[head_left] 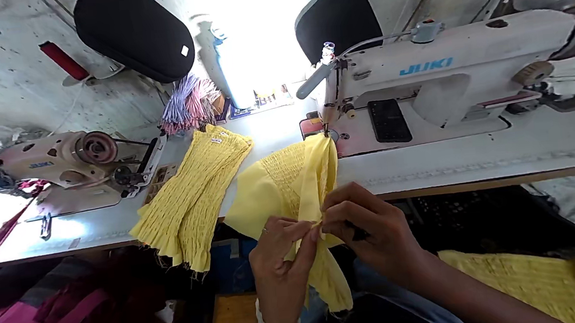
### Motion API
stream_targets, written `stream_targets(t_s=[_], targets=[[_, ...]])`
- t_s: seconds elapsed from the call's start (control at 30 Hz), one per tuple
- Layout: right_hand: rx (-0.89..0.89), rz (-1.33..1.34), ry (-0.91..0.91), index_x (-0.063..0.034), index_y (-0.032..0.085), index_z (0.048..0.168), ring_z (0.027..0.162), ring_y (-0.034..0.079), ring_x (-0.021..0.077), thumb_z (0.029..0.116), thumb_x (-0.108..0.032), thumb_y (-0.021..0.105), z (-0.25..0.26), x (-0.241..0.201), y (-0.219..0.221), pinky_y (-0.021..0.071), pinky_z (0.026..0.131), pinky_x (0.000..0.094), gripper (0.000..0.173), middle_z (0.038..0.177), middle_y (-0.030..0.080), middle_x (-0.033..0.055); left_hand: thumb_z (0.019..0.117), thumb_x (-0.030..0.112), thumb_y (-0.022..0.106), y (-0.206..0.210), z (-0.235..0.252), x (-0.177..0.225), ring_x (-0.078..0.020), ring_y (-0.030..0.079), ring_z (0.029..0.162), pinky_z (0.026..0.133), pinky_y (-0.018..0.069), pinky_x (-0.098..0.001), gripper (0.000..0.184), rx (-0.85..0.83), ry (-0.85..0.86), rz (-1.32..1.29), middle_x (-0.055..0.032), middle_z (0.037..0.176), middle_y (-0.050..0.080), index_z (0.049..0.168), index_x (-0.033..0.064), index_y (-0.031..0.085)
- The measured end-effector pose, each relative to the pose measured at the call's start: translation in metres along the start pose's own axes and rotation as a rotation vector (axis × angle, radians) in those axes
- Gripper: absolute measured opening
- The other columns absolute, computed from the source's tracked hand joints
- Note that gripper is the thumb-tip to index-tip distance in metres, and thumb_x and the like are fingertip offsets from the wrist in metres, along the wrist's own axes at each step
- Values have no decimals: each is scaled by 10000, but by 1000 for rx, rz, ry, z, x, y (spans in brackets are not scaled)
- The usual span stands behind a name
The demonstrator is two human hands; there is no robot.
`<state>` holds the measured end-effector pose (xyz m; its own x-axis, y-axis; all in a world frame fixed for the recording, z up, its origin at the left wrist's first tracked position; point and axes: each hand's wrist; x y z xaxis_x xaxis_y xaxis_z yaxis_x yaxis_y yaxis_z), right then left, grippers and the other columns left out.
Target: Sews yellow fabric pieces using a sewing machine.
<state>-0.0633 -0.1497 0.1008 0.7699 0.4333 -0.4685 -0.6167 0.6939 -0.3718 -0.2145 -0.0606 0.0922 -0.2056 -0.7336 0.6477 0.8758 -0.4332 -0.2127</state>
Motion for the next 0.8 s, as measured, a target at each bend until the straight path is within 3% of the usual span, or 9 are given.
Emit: stream_targets(t_s=[0.1,0.27,0.37,0.47,0.57,0.63,0.7,0.77,0.8], targets=[[11,8,15,-74,624,998,996,636,45,995,-176,655,1,0,2,503,829,100,107,1134,690,80,981,166,661,1,1,0,-28,642,946,879,516,-180,115,4,29,29,32,922,714,959,80,734],[-34,-39,-77,-109,729,1015,952,618,103,992,-153,646,5,7,-1,488,857,161,96,910,685,21,963,308,692,6,-6,3,-30,616,1030,933,489,-207,192,13,9,109,41,1000,691,1039,132,695],[-15,-84,-120,-112,717,958,946,617,121,954,-77,636,14,7,-5,493,835,175,88,898,677,32,799,359,840,28,-18,8,-96,573,1183,1022,453,-279,540,74,-169,180,-39,1163,648,1141,106,507],[42,-164,-151,-123,711,1007,943,612,125,969,-83,634,22,4,-15,501,782,161,95,965,662,66,777,210,828,44,-17,-12,-281,617,1178,1022,471,-490,703,34,-246,284,-176,1253,660,1342,-47,499],[47,-269,-156,-129,687,1011,924,610,151,986,-88,588,15,-1,-34,505,757,198,110,943,655,63,796,16,677,24,7,-42,-314,704,1033,893,560,-507,383,-124,-39,402,-155,1098,739,1173,-40,706],[-5,-279,-137,-132,669,1012,911,613,175,999,-102,548,-7,-5,-42,520,765,241,125,927,645,61,925,29,590,-1,32,-51,-273,692,1019,932,539,-411,208,-241,248,509,-110,1000,755,1014,55,777],[-107,-243,-77,-150,661,991,909,638,185,977,-109,546,-46,-7,-38,549,760,272,123,926,660,46,979,4,551,-21,46,-55,-265,704,976,974,524,-433,246,-440,478,555,-79,909,754,941,90,778],[-226,-178,47,-142,687,943,887,658,201,897,-56,616,-94,-5,-25,569,701,285,120,920,673,53,898,-45,610,-27,39,-54,-281,722,1007,987,530,-514,234,-833,453,546,-62,951,765,949,109,779],[-272,-149,126,-118,704,914,878,672,224,837,-4,654,-116,-2,-19,582,672,304,147,921,680,75,880,-20,666,-28,34,-54,-321,693,1134,1050,483,-580,256,-1083,287,513,-88,1097,759,1067,112,781]])
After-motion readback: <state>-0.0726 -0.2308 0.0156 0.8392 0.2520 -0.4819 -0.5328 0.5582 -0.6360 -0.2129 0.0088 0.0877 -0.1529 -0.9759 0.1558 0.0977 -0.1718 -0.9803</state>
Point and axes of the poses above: each hand's wrist, its own z-axis towards the middle knuckle, its own y-axis out of the palm, x = y × z
